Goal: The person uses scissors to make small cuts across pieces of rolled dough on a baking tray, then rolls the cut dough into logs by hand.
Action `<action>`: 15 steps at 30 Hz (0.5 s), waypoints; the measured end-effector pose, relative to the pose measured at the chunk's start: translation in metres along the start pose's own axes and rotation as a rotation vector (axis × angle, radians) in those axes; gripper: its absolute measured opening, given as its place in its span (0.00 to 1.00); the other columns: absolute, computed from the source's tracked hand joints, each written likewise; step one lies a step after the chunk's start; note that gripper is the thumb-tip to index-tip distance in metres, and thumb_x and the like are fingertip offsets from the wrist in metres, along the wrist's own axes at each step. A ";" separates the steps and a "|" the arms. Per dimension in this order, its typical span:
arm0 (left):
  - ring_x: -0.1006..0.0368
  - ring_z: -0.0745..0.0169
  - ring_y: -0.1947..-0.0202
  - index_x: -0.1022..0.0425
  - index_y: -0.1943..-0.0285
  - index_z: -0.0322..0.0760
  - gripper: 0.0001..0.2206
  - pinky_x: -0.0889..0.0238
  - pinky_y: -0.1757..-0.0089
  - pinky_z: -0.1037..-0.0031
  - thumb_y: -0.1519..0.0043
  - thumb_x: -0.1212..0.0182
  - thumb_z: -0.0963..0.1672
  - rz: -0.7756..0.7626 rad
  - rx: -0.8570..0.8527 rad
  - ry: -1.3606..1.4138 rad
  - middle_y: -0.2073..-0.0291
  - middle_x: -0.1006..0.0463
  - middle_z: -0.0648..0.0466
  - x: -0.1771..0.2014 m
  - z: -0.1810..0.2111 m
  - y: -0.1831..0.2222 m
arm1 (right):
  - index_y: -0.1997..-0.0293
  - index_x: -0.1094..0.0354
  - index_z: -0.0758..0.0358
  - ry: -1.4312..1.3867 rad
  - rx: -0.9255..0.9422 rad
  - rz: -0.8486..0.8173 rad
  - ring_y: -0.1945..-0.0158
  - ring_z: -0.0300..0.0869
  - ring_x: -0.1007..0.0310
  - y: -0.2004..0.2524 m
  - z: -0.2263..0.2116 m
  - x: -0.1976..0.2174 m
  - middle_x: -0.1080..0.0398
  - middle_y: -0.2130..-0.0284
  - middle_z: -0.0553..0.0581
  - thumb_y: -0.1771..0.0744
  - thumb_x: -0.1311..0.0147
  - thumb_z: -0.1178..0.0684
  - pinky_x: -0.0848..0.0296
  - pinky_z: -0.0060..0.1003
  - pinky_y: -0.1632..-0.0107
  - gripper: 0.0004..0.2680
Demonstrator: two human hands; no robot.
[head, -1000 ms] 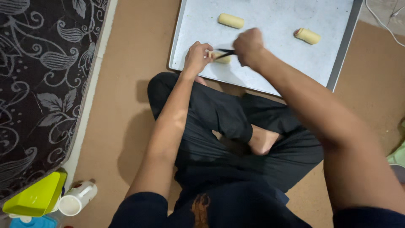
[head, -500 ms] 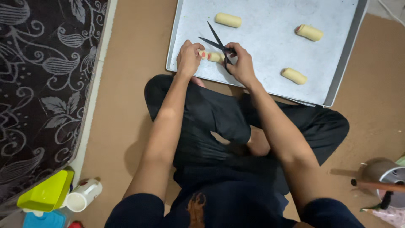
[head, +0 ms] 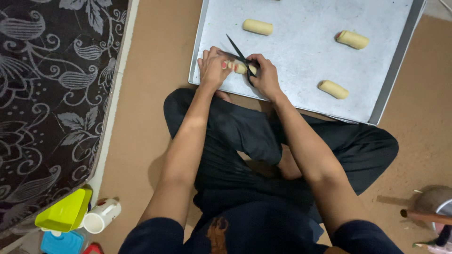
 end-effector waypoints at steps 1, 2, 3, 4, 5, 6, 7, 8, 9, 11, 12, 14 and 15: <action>0.38 0.46 0.50 0.16 0.57 0.57 0.08 0.45 0.56 0.51 0.44 0.31 0.50 -0.003 -0.004 0.000 0.51 0.31 0.56 0.000 -0.001 0.000 | 0.46 0.32 0.55 0.001 -0.003 0.003 0.54 0.48 0.26 -0.001 -0.003 0.005 0.24 0.55 0.51 0.43 0.45 0.64 0.32 0.40 0.48 0.21; 0.38 0.49 0.50 0.16 0.56 0.61 0.07 0.46 0.56 0.53 0.43 0.32 0.50 0.019 -0.001 0.040 0.53 0.31 0.58 0.001 -0.002 0.002 | 0.46 0.32 0.56 -0.046 -0.007 0.004 0.55 0.45 0.25 -0.002 -0.006 0.008 0.24 0.55 0.51 0.42 0.45 0.64 0.31 0.37 0.48 0.20; 0.37 0.52 0.51 0.16 0.55 0.65 0.07 0.47 0.56 0.56 0.41 0.33 0.50 0.041 0.002 0.079 0.56 0.31 0.61 0.002 -0.004 0.004 | 0.46 0.32 0.57 -0.093 -0.011 0.006 0.55 0.42 0.24 -0.003 -0.009 0.012 0.25 0.54 0.50 0.41 0.45 0.64 0.30 0.34 0.48 0.18; 0.37 0.52 0.51 0.16 0.55 0.65 0.07 0.47 0.56 0.56 0.41 0.33 0.50 0.038 0.006 0.081 0.56 0.31 0.61 0.003 -0.004 0.004 | 0.46 0.32 0.57 -0.092 -0.015 0.001 0.55 0.42 0.24 -0.002 -0.010 0.012 0.25 0.54 0.50 0.41 0.45 0.64 0.30 0.34 0.48 0.18; 0.38 0.51 0.51 0.15 0.56 0.65 0.09 0.47 0.56 0.55 0.43 0.31 0.47 0.022 0.032 0.049 0.56 0.31 0.61 0.003 -0.004 0.004 | 0.46 0.32 0.57 -0.068 -0.014 -0.013 0.55 0.43 0.25 -0.001 -0.012 0.012 0.24 0.54 0.50 0.41 0.45 0.65 0.31 0.36 0.48 0.19; 0.38 0.50 0.50 0.15 0.56 0.66 0.13 0.46 0.56 0.54 0.44 0.28 0.44 0.010 0.056 0.016 0.57 0.32 0.61 0.005 -0.005 0.003 | 0.46 0.32 0.56 -0.043 -0.009 -0.026 0.55 0.44 0.25 -0.002 -0.014 0.013 0.24 0.54 0.50 0.41 0.46 0.66 0.31 0.37 0.48 0.19; 0.38 0.50 0.50 0.15 0.56 0.66 0.13 0.46 0.56 0.54 0.44 0.28 0.44 0.010 0.058 0.019 0.57 0.32 0.61 0.002 -0.005 0.004 | 0.46 0.32 0.56 -0.041 -0.009 -0.029 0.55 0.44 0.25 0.001 -0.009 0.012 0.24 0.54 0.50 0.41 0.46 0.66 0.31 0.37 0.48 0.19; 0.38 0.51 0.50 0.15 0.56 0.68 0.13 0.46 0.56 0.54 0.44 0.29 0.44 0.004 0.074 -0.004 0.56 0.33 0.61 0.001 -0.006 0.002 | 0.46 0.32 0.56 -0.054 -0.019 -0.032 0.53 0.44 0.25 0.001 -0.005 0.011 0.25 0.53 0.51 0.42 0.46 0.66 0.31 0.36 0.47 0.20; 0.38 0.51 0.50 0.15 0.57 0.71 0.13 0.46 0.55 0.54 0.43 0.30 0.45 -0.003 0.091 -0.026 0.56 0.34 0.61 0.000 -0.007 0.001 | 0.45 0.32 0.56 -0.067 -0.030 -0.035 0.51 0.45 0.24 0.001 -0.001 0.010 0.25 0.53 0.51 0.42 0.46 0.67 0.31 0.34 0.46 0.21; 0.38 0.53 0.51 0.15 0.55 0.71 0.13 0.47 0.56 0.56 0.43 0.29 0.46 0.010 0.093 -0.001 0.56 0.33 0.63 -0.001 -0.011 0.002 | 0.45 0.33 0.57 -0.091 -0.031 -0.024 0.52 0.43 0.24 0.002 -0.003 0.011 0.25 0.52 0.52 0.40 0.43 0.65 0.30 0.33 0.47 0.18; 0.38 0.55 0.51 0.15 0.54 0.72 0.13 0.47 0.56 0.57 0.44 0.27 0.46 0.016 0.087 0.027 0.56 0.32 0.64 -0.003 -0.011 0.001 | 0.44 0.34 0.58 -0.112 -0.039 -0.005 0.53 0.41 0.24 0.004 -0.002 0.013 0.26 0.52 0.52 0.38 0.40 0.64 0.29 0.32 0.48 0.17; 0.38 0.54 0.51 0.15 0.55 0.72 0.13 0.48 0.56 0.57 0.43 0.28 0.46 0.013 0.072 0.024 0.55 0.32 0.63 -0.002 -0.010 0.002 | 0.45 0.34 0.58 -0.134 -0.050 0.002 0.53 0.40 0.25 0.006 -0.008 0.014 0.26 0.53 0.52 0.38 0.42 0.66 0.30 0.31 0.49 0.17; 0.38 0.54 0.51 0.15 0.55 0.72 0.12 0.48 0.56 0.56 0.42 0.29 0.46 0.011 0.058 0.019 0.55 0.32 0.63 -0.002 -0.009 0.002 | 0.45 0.34 0.58 -0.158 -0.061 0.009 0.54 0.40 0.27 0.008 -0.010 0.015 0.27 0.53 0.52 0.39 0.45 0.67 0.31 0.30 0.50 0.17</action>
Point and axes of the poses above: each hand's wrist, its own y-axis away from the middle knuckle, its own x-axis out of the back of the hand, z = x × y, the point moved 4 cm from there along -y, towards the middle knuckle
